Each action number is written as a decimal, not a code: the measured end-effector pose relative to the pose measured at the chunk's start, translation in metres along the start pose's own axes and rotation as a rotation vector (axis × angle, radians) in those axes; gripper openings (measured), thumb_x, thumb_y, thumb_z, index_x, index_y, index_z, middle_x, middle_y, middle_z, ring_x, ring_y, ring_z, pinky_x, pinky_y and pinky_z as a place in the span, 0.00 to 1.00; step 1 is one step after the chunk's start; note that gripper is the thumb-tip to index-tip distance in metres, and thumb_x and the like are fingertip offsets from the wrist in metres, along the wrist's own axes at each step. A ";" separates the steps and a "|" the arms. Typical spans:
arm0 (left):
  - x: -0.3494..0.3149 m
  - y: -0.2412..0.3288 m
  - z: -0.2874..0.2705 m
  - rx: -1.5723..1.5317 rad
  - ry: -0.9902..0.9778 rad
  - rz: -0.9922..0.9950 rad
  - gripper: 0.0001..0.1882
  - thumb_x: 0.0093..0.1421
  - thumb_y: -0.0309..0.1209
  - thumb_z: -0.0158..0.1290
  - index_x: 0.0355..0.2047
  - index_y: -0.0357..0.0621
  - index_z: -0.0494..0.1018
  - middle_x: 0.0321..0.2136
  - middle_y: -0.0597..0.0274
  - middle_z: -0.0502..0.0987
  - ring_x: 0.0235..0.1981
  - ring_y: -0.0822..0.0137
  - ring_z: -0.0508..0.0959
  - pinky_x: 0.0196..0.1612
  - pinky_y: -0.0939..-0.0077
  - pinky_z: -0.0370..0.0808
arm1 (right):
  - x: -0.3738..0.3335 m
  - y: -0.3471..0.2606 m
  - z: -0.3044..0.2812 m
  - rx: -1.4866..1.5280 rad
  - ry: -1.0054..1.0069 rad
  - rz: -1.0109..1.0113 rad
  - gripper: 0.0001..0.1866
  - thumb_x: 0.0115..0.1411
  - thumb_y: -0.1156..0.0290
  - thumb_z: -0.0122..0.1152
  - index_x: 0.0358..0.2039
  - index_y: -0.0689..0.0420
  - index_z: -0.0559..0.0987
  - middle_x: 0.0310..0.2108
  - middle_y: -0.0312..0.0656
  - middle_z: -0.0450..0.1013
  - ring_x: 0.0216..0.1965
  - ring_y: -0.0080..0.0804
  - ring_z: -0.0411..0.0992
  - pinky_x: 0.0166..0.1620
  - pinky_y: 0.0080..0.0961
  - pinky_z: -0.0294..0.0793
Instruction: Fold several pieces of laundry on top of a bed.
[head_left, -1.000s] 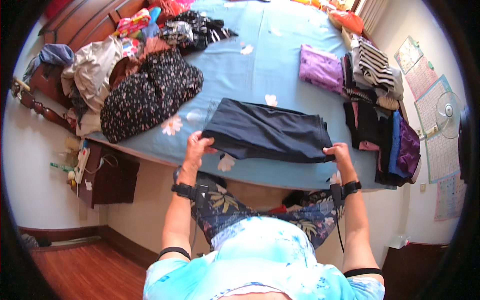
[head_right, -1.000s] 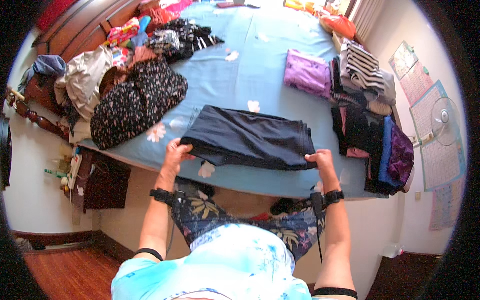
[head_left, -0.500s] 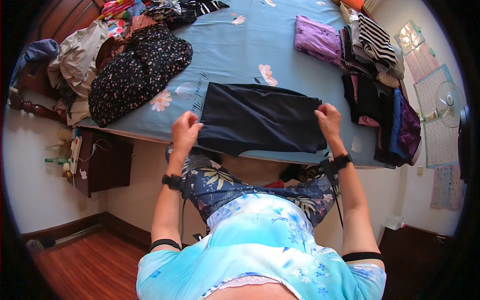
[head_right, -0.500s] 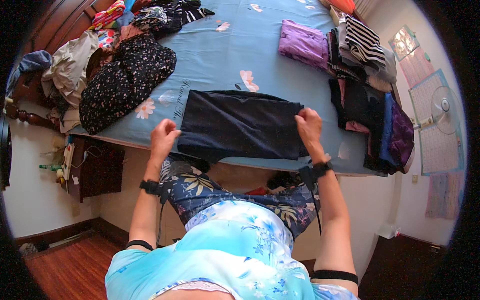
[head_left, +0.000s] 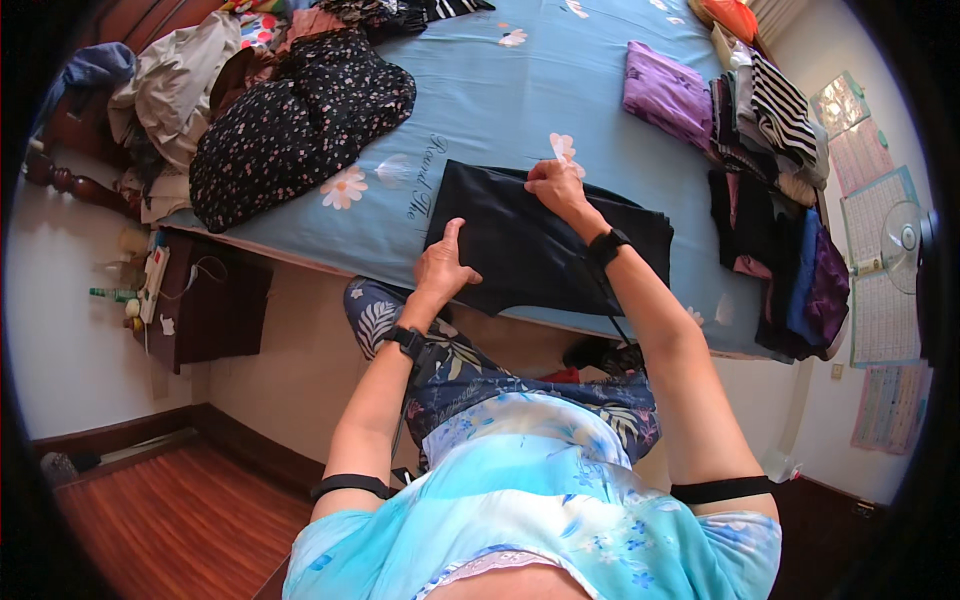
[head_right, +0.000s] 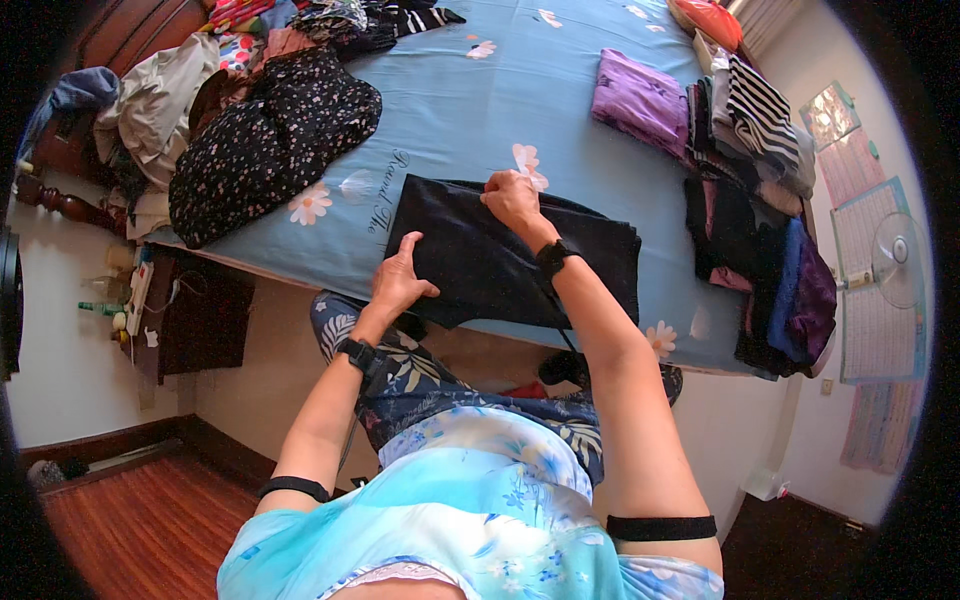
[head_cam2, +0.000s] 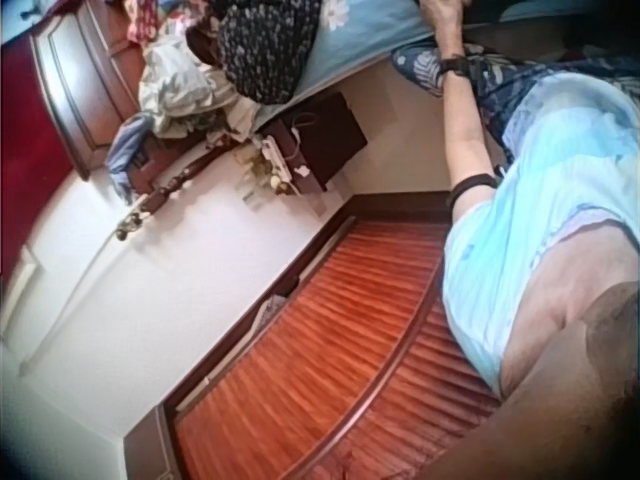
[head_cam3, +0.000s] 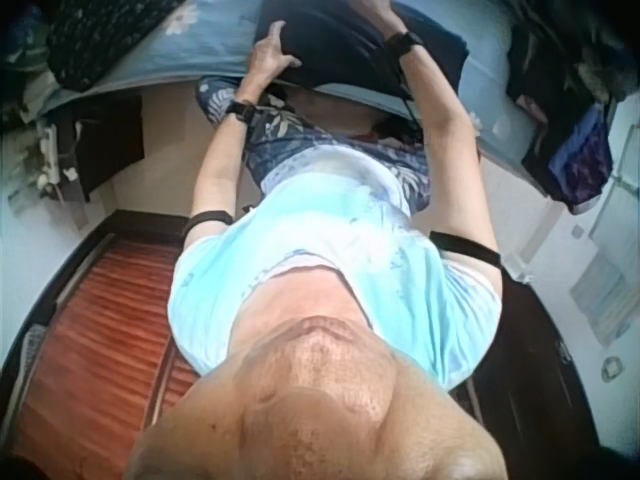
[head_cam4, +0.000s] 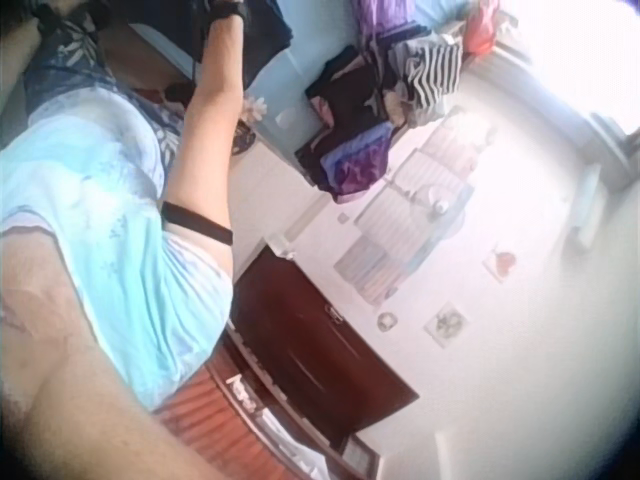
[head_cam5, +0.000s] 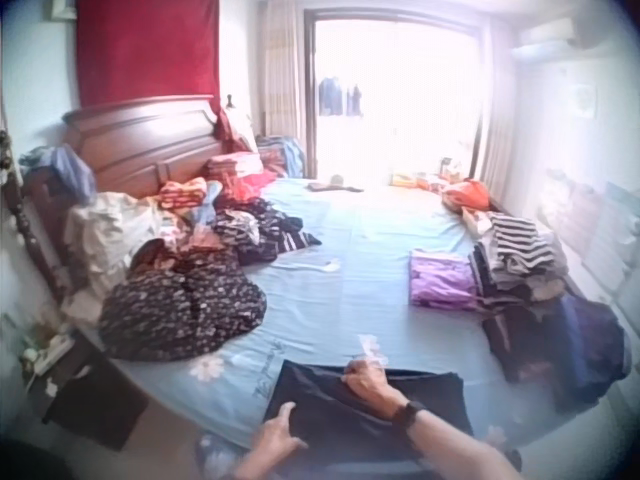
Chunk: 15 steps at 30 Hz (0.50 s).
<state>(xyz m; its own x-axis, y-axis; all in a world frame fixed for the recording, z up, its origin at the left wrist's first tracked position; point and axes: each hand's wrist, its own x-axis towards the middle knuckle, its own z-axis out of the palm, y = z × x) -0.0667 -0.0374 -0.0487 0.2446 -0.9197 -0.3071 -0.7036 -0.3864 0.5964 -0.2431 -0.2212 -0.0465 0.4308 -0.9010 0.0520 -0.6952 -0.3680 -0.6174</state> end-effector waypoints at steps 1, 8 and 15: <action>0.000 0.001 0.000 -0.007 -0.007 -0.012 0.52 0.34 0.33 0.70 0.60 0.59 0.55 0.41 0.50 0.78 0.44 0.48 0.77 0.47 0.59 0.73 | 0.005 -0.002 0.004 0.016 -0.063 0.059 0.12 0.44 0.67 0.67 0.29 0.59 0.82 0.26 0.44 0.77 0.33 0.39 0.75 0.41 0.31 0.73; 0.001 0.000 -0.001 -0.023 0.026 -0.013 0.50 0.34 0.33 0.70 0.59 0.60 0.56 0.35 0.49 0.79 0.40 0.49 0.79 0.43 0.61 0.74 | 0.026 -0.004 -0.001 0.055 -0.352 0.174 0.19 0.44 0.58 0.68 0.31 0.60 0.83 0.28 0.45 0.78 0.36 0.39 0.75 0.40 0.33 0.72; 0.001 0.004 -0.006 -0.021 -0.017 -0.030 0.50 0.35 0.34 0.70 0.58 0.60 0.57 0.31 0.51 0.79 0.38 0.50 0.79 0.42 0.60 0.74 | 0.028 -0.009 0.005 -0.161 -0.251 0.069 0.14 0.47 0.64 0.65 0.30 0.61 0.79 0.31 0.51 0.77 0.37 0.50 0.76 0.40 0.40 0.74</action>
<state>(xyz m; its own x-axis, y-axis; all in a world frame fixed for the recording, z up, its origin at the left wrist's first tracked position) -0.0651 -0.0404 -0.0428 0.2536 -0.9065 -0.3376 -0.6818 -0.4151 0.6024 -0.2218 -0.2419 -0.0436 0.4943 -0.8473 -0.1940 -0.8013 -0.3577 -0.4794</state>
